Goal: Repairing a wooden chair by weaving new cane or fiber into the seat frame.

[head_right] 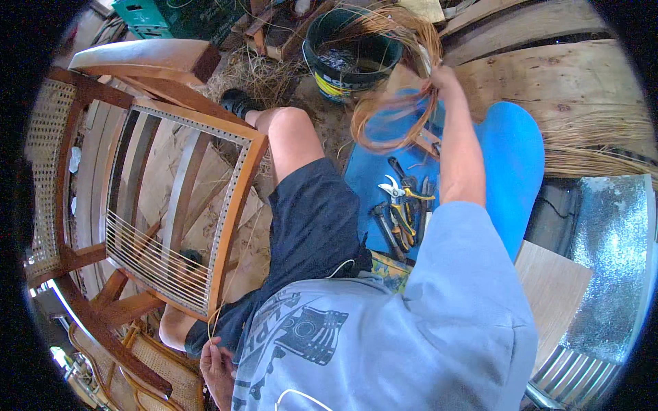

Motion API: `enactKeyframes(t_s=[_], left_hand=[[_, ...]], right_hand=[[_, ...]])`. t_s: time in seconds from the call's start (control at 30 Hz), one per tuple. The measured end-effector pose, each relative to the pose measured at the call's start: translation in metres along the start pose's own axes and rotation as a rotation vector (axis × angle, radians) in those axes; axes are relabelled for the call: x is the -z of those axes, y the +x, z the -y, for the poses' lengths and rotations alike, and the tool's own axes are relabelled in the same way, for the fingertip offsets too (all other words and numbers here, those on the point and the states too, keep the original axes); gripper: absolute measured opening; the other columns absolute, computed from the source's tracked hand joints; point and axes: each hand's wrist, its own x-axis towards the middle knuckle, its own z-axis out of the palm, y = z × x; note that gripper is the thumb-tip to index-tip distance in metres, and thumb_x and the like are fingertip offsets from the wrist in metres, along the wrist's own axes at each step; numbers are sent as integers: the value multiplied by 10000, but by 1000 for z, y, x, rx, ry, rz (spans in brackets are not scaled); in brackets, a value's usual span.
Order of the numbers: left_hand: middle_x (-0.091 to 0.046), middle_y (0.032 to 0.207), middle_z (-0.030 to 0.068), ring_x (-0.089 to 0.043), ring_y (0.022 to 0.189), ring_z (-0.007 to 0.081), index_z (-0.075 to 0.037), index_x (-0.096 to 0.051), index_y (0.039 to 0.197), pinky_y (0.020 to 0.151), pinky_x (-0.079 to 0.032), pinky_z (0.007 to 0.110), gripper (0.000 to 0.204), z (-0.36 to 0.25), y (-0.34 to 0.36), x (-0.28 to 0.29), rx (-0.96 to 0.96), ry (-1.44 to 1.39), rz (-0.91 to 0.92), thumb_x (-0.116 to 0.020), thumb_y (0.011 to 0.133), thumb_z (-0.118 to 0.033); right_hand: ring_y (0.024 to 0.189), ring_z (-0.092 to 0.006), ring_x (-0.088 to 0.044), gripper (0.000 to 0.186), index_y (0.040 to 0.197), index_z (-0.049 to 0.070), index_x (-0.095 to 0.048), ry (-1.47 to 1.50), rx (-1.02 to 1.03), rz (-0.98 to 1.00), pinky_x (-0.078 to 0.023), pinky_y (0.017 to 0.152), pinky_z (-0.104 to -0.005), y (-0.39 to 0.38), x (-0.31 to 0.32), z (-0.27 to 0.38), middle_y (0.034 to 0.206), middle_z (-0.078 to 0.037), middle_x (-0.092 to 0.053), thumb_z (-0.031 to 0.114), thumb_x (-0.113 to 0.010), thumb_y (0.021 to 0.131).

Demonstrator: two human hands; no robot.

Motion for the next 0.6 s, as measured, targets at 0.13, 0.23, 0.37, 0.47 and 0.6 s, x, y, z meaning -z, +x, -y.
enactKeyframes(t_s=[0.13, 0.23, 0.37, 0.47, 0.6], left_hand=[[-575, 664, -6, -376, 506, 12, -52, -592, 1198, 451, -232, 165, 272, -19, -3, -6, -47, -45, -35, -494, 1056, -262], [-581, 661, 11, -359, 498, 14, -44, -566, 1219, 444, -215, 173, 289, -18, 2, 2, -105, -147, -66, -486, 1055, -268], [-624, 717, 18, -392, 539, 19, -34, -605, 1098, 451, -234, 178, 241, -16, 23, 13, -279, -117, -120, -515, 1030, -247], [-669, 781, 18, -461, 592, 29, -18, -642, 1006, 489, -295, 183, 197, -44, 19, 8, -215, 23, -165, -545, 1012, -190], [-721, 837, 79, -615, 692, 149, 11, -679, 1034, 682, -491, 293, 240, -39, 55, -13, -515, 180, 12, -578, 988, -201]], right_hand=[[930, -358, -682, 387, 1055, -71, -647, -592, 197, -313, -543, 822, -432, -9, -15, -8, 955, -242, -686, 269, -590, 879], [1149, -408, -630, 580, 1164, -57, -659, -904, 143, -350, -503, 984, -417, -20, -15, 17, 1202, -292, -644, 391, -698, 798], [1216, -399, -584, 924, 1294, -160, -497, -1044, 257, -301, -481, 1019, -406, -38, 23, 57, 1329, -328, -551, 459, -824, 690], [1192, -311, -605, 816, 1396, -83, -444, -685, 687, -120, -477, 1005, -398, -195, -53, 144, 1286, -260, -602, 344, -795, 796], [1300, -273, -496, 735, 1484, 4, -378, -161, 971, 361, -338, 1126, -398, -347, -149, 183, 1451, -173, -488, 366, -687, 923]])
